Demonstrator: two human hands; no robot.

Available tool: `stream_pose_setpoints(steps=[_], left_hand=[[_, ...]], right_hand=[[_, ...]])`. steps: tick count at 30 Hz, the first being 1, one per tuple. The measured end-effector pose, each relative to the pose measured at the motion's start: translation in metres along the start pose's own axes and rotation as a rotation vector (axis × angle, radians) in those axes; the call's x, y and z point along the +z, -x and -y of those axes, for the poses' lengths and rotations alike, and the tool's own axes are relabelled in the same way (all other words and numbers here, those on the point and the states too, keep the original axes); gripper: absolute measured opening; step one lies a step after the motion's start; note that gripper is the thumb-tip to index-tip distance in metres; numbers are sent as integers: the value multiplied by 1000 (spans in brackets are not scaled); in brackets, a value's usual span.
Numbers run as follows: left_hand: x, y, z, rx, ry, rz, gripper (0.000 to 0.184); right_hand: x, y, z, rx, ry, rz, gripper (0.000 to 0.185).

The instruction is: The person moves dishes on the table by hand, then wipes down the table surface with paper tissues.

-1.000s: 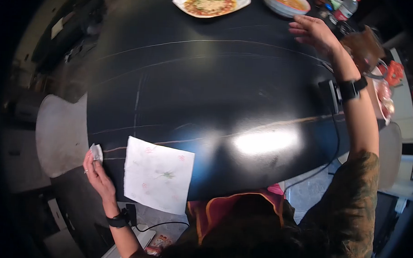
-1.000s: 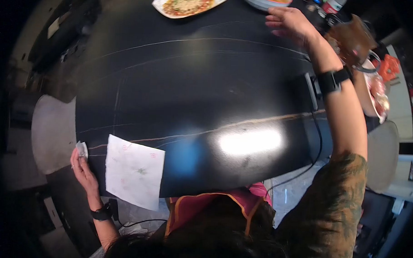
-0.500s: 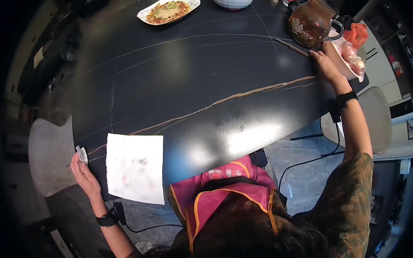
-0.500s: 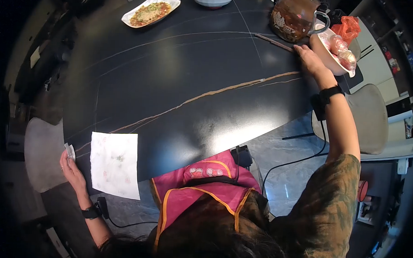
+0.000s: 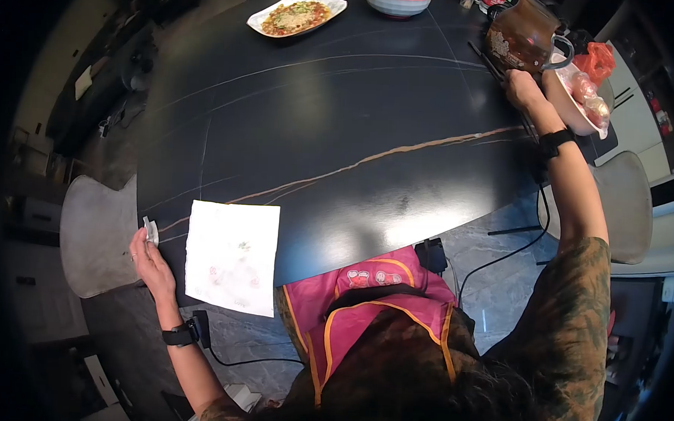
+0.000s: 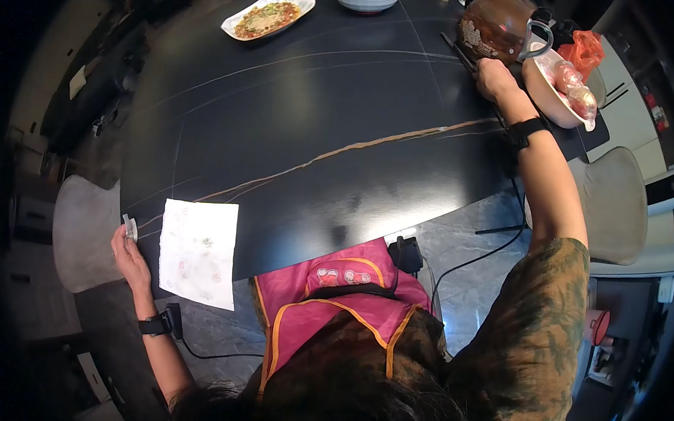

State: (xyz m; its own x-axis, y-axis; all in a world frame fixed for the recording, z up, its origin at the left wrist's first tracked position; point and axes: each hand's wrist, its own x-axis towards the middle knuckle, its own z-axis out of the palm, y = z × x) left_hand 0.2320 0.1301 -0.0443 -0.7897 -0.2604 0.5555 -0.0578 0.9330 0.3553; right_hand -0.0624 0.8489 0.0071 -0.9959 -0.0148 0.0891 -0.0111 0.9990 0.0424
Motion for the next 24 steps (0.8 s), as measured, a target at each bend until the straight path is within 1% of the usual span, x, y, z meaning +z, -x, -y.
stream_pose_setpoints(steps=[1,2,5,8,11,12,15,17,19,21,22,23,24], left_hand=[[0,0,-1,-2,4,-2,28],[0,0,-1,-5,8,-4,28],[-1,-1,-2,8,-16,5,29],[1,-1,3,-1,-13,13,29],[0,-2,-6,-21,4,7,28],[-1,-3,-7,-13,-1,7,28],[0,-2,-6,7,-19,11,28],[0,-2,-5,17,-38,10,28],[1,-2,-2,8,-29,4,28],[1,-1,-4,4,-21,2,28],[2,-2,-2,19,-32,7,28],[1,-2,-3,25,-44,6,28],[1,-2,-4,33,-54,1,28]], right_hand=[[-7,4,7,9,-2,-14,21],[-14,12,15,17,-48,-87,21],[-13,3,24,-23,-28,-189,21],[-2,-12,30,-41,19,-166,21],[10,-15,36,-62,-11,-284,22],[12,-17,35,-70,6,-280,20],[13,-22,31,48,55,-131,16],[12,-18,29,94,41,-135,21],[1,-9,44,67,33,-137,28],[-9,15,86,-259,-44,-358,30],[-23,32,124,-365,-157,-318,36],[-28,49,161,-563,-292,-337,37],[-38,74,204,-801,-330,-398,36]])
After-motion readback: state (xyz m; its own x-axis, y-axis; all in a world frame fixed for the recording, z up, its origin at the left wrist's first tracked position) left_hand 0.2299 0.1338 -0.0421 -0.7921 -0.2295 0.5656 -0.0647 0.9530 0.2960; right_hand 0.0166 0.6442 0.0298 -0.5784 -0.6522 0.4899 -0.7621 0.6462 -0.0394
